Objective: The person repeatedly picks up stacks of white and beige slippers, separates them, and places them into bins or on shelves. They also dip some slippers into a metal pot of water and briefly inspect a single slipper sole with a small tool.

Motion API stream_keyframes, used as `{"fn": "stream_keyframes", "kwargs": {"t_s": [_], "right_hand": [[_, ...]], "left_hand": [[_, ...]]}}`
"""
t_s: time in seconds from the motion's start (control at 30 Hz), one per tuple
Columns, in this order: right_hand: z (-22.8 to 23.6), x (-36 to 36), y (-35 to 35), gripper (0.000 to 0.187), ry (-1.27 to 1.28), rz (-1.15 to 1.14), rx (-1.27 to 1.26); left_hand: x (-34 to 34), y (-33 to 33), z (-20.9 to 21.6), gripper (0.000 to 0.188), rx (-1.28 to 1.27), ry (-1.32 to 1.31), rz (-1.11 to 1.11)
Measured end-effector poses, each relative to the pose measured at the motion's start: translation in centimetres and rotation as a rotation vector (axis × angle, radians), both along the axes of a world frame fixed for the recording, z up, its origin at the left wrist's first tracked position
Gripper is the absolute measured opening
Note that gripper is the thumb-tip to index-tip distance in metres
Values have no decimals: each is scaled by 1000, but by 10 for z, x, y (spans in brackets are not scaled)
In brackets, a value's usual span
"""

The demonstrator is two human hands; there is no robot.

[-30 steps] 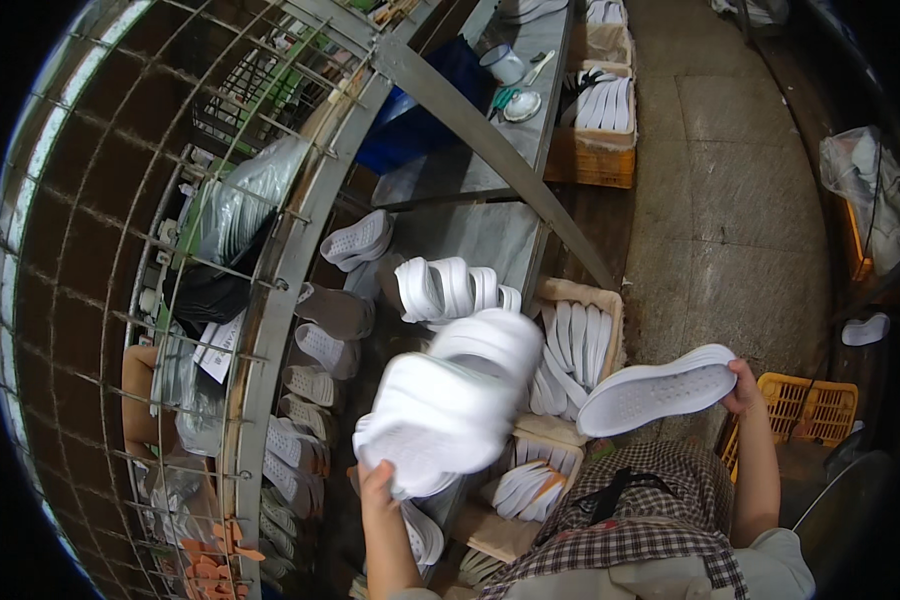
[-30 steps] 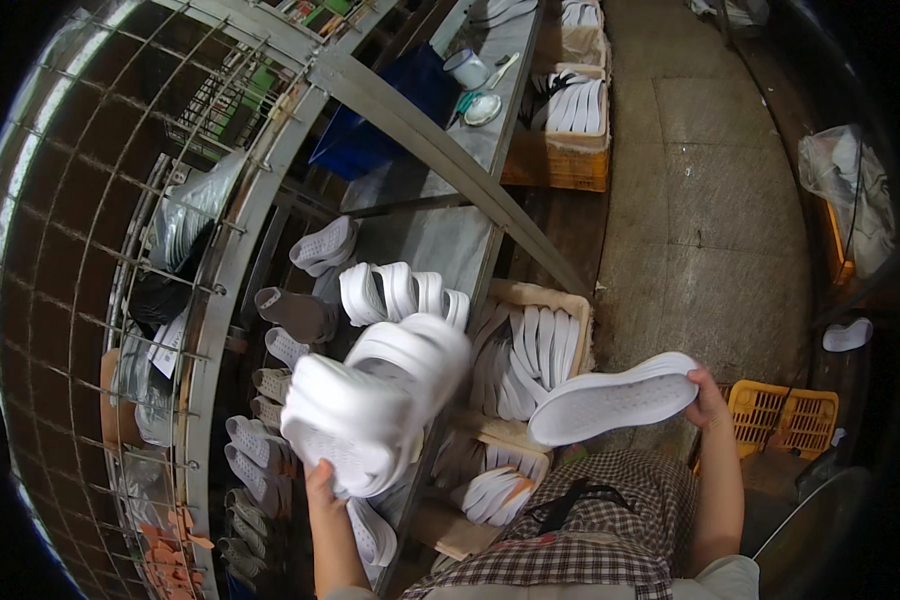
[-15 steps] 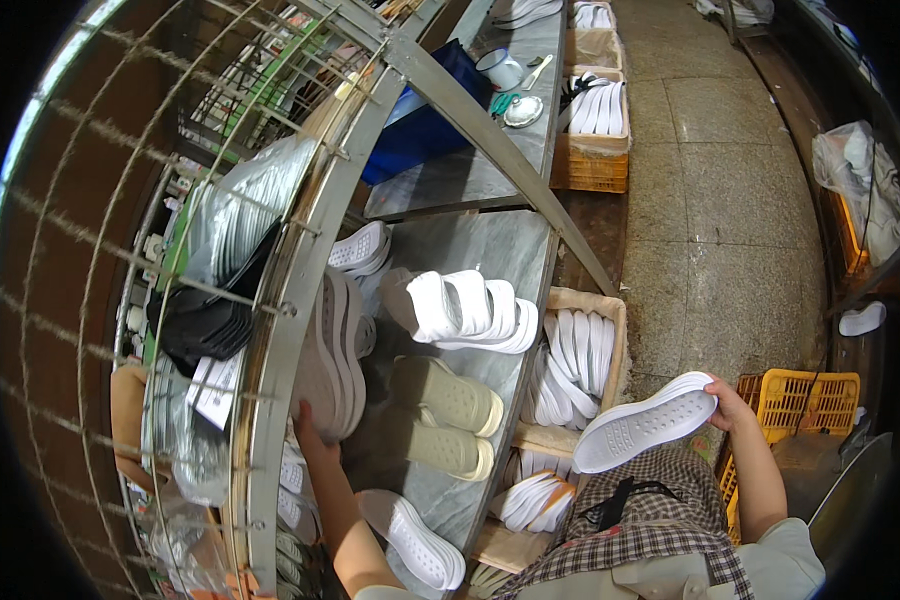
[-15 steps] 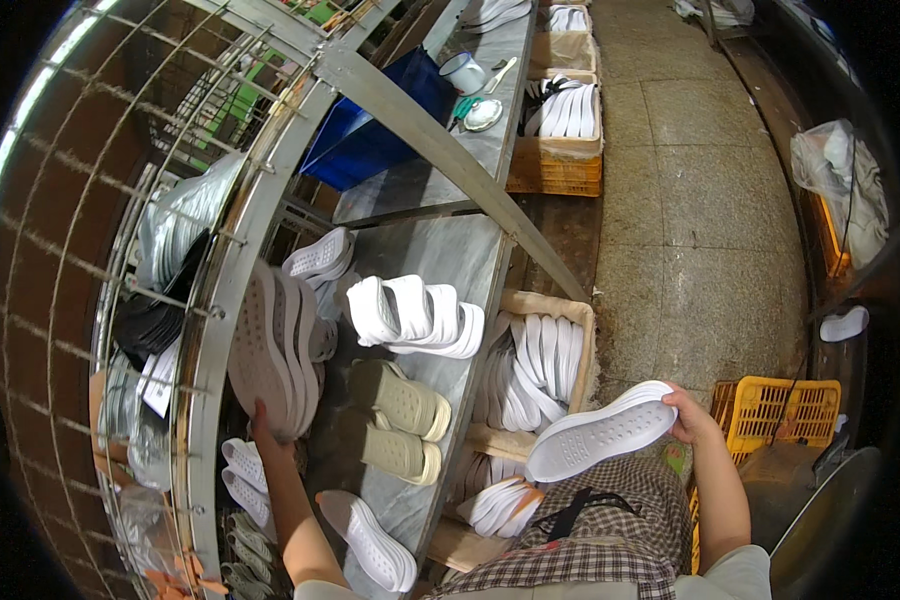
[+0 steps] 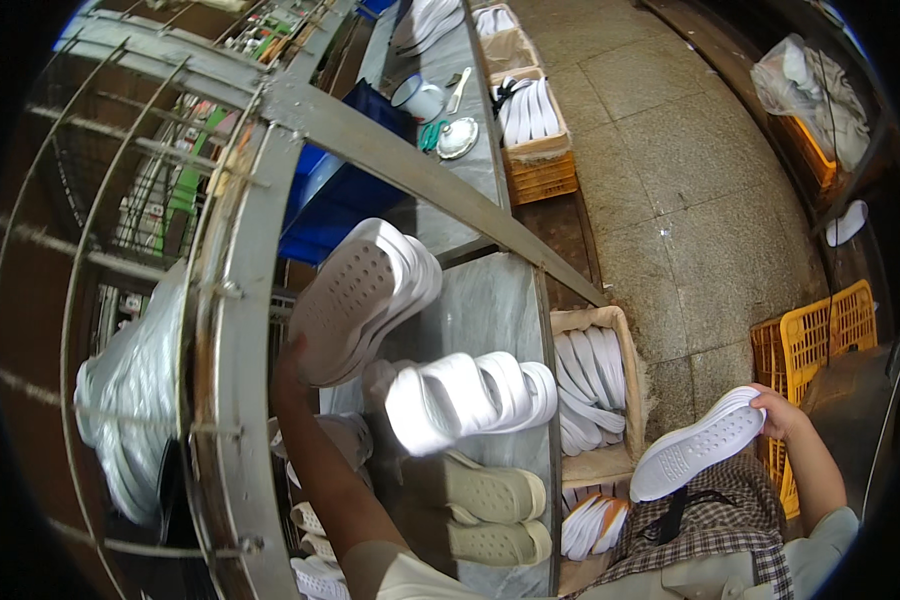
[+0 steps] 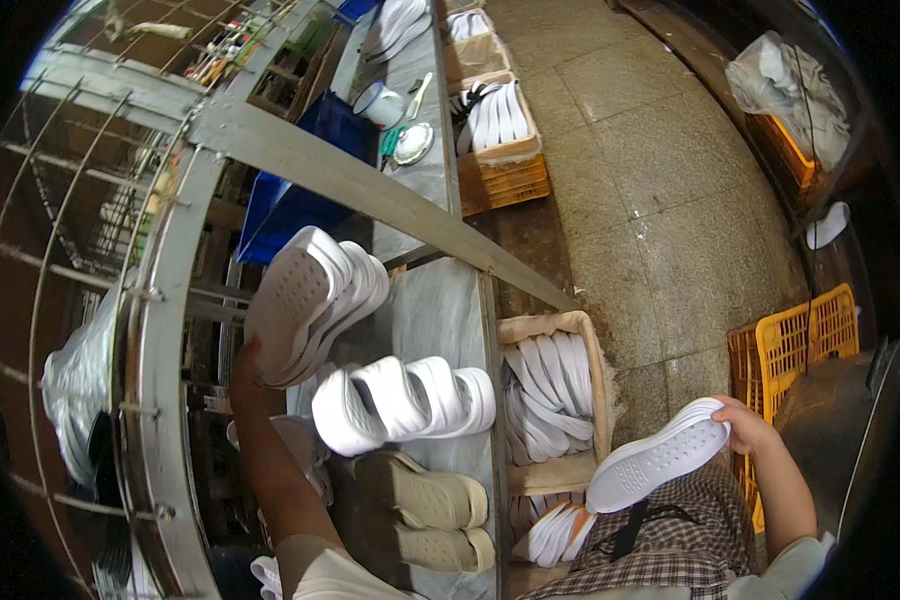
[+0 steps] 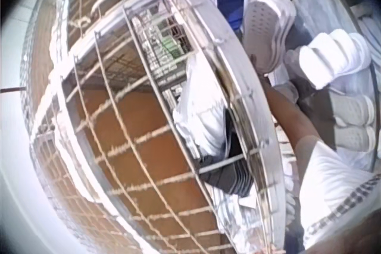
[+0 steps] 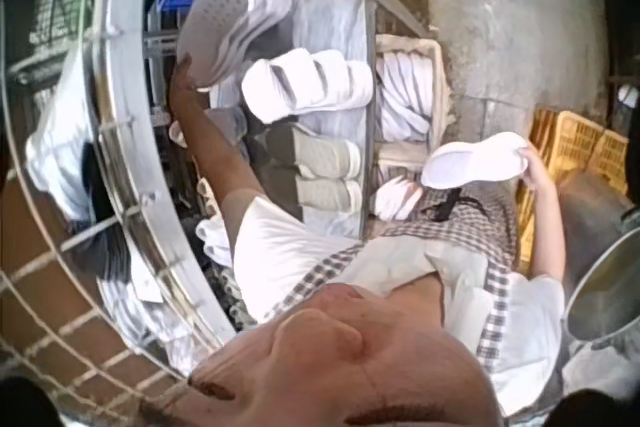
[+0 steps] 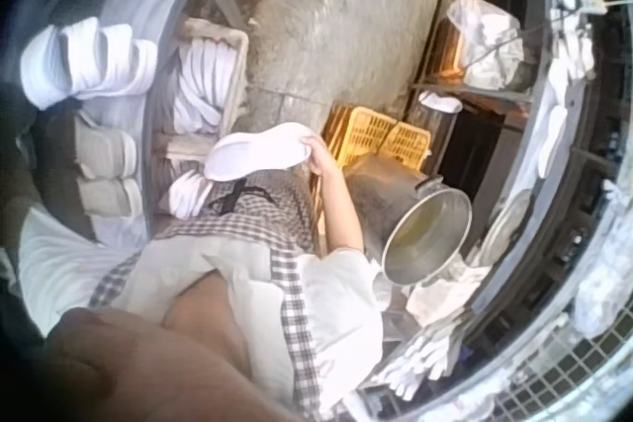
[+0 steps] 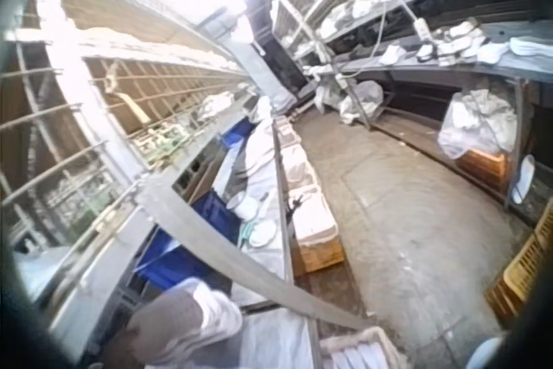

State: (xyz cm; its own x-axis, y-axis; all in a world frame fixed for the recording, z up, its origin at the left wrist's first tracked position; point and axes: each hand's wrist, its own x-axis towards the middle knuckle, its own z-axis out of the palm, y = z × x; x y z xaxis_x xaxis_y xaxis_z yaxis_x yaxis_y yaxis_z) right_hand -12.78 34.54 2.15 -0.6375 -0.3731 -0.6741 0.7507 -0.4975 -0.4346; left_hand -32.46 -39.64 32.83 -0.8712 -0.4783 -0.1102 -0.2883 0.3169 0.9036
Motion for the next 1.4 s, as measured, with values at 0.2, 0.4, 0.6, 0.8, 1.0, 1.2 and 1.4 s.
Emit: {"fn": "stream_keyframes", "kwargs": {"t_s": [0.2,0.4,0.6,0.8,1.0,1.2,1.4], "right_hand": [[6,2,-8,45,-64,49,76],[7,-15,-20,49,-31,-15,-15],[-10,-46,-21,63,87,-15,-158],[-22,-93,-19,61,230,66,-295],[-19,-114,-15,57,314,304,-215],[-13,-113,-62,49,335,464,-249],[-1,-104,-101,59,296,487,-316]], "left_hand": [[-83,-7,-61,45,-342,-387,-436],[-87,61,-76,39,-190,-671,-609],[-31,126,4,36,-288,78,-480],[165,308,22,37,-409,192,-622],[236,431,-76,24,-1382,-157,-408],[224,378,-103,55,-1569,-140,-174],[233,367,-88,37,-1616,163,-237]]}}
